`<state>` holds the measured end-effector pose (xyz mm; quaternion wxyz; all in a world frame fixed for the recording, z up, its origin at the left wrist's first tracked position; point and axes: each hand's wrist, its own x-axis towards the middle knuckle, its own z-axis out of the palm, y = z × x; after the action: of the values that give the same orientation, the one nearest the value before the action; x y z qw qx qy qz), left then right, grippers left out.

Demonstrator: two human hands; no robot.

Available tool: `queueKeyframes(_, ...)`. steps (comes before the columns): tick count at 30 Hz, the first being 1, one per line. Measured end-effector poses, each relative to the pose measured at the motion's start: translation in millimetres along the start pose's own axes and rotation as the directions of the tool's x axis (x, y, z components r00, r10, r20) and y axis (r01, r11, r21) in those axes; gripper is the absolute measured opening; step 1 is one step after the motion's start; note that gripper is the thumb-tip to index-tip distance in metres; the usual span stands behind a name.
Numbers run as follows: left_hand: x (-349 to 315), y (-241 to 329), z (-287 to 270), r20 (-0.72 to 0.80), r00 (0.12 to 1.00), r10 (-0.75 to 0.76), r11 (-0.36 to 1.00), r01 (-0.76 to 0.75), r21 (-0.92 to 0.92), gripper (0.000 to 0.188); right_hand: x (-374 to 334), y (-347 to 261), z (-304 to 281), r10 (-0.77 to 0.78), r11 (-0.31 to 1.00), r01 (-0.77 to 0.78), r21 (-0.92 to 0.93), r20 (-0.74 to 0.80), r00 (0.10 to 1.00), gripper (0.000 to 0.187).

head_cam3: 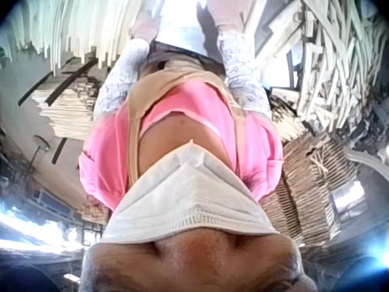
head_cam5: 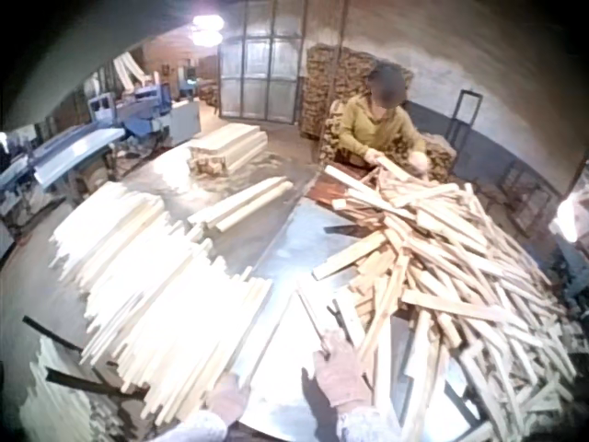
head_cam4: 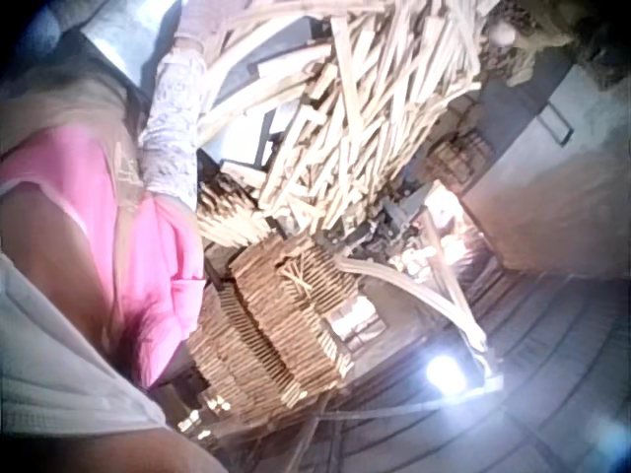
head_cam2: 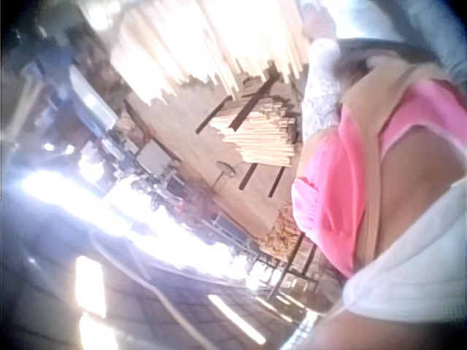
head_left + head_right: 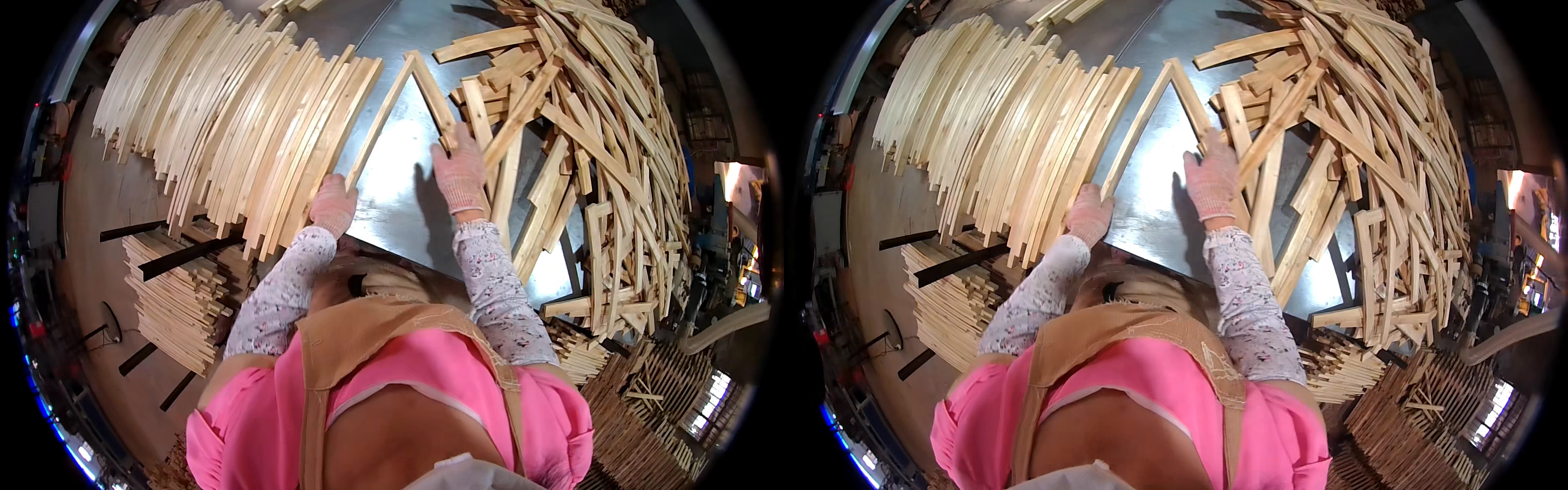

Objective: The person sorts and organizes a large pile of thin wooden strips on a metal table. They repeatedly pick up individual strips or small handfuls from a disorganized pile, inspect them, and place them into a neat, aligned stack.

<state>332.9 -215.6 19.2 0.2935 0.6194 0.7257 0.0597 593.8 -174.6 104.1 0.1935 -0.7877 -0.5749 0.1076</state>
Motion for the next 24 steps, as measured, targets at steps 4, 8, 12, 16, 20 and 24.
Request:
queueKeyframes(4,-31,-8,-13,-0.086,0.982,0.168,0.984,-0.162,0.079,0.040,-8,64,10,0.008,0.977,-0.035,-0.210,-0.125,0.992,0.082)
queueKeyframes(8,-47,-7,-34,-0.168,0.961,0.221,0.906,-0.139,0.400,0.033,0,103,7,0.166,0.952,-0.224,-0.210,-0.262,0.951,0.086)
queueKeyframes(12,-39,-12,-30,-0.031,0.985,0.168,0.929,-0.148,0.339,0.041,43,80,-17,0.253,0.911,-0.266,-0.314,-0.084,0.964,0.090)
queueKeyframes(16,-41,7,-36,0.142,0.990,0.025,0.975,-0.056,0.215,0.059,67,75,-17,0.368,0.876,-0.387,-0.289,-0.119,0.922,0.091)
queueKeyframes(20,-29,-7,-36,0.187,0.977,-0.105,0.991,0.086,0.107,0.063,45,57,-10,0.289,0.957,-0.286,0.048,-0.075,0.954,0.079)
queueKeyframes(24,-29,-10,-26,0.153,0.986,-0.059,0.991,0.039,0.130,0.059,-64,-1,43,0.204,0.939,-0.275,0.206,0.310,0.929,0.053)
